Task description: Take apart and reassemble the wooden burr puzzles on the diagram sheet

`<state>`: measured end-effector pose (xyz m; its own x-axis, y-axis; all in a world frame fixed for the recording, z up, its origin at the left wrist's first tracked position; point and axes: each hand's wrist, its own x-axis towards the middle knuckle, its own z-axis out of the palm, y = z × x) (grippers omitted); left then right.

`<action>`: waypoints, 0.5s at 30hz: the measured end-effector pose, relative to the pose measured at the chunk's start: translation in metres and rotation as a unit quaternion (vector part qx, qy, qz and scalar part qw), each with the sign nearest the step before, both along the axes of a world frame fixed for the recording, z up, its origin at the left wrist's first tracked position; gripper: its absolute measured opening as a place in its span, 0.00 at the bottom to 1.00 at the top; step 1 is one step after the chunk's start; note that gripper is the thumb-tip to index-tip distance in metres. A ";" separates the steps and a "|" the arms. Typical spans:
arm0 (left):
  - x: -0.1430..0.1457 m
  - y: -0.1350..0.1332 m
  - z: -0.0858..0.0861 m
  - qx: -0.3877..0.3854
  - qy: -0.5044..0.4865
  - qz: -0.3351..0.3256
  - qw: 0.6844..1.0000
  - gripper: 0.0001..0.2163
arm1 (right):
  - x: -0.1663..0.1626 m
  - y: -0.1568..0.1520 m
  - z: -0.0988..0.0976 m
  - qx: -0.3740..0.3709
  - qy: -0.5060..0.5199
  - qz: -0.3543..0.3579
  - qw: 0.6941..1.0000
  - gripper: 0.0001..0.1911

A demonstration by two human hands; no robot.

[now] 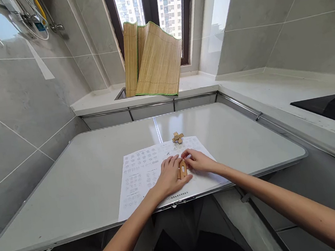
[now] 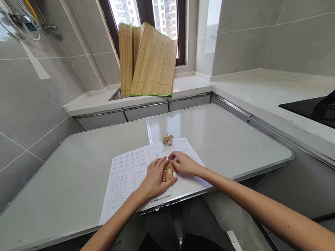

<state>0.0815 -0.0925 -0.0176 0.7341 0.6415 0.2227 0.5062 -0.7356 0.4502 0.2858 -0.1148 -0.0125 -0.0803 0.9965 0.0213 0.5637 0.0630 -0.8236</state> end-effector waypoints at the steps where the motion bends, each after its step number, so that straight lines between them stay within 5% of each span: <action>1: -0.002 0.001 -0.002 0.003 0.005 0.004 1.000 0.29 | 0.000 0.001 0.000 -0.012 0.019 0.002 1.000 0.08; 7: -0.034 0.022 -0.004 0.032 0.027 0.054 0.998 0.25 | -0.003 0.001 0.001 -0.061 0.083 -0.008 0.995 0.10; 15: -0.110 0.083 -0.001 0.055 0.088 0.183 0.978 0.26 | 0.001 -0.003 0.003 -0.090 0.101 -0.015 0.991 0.08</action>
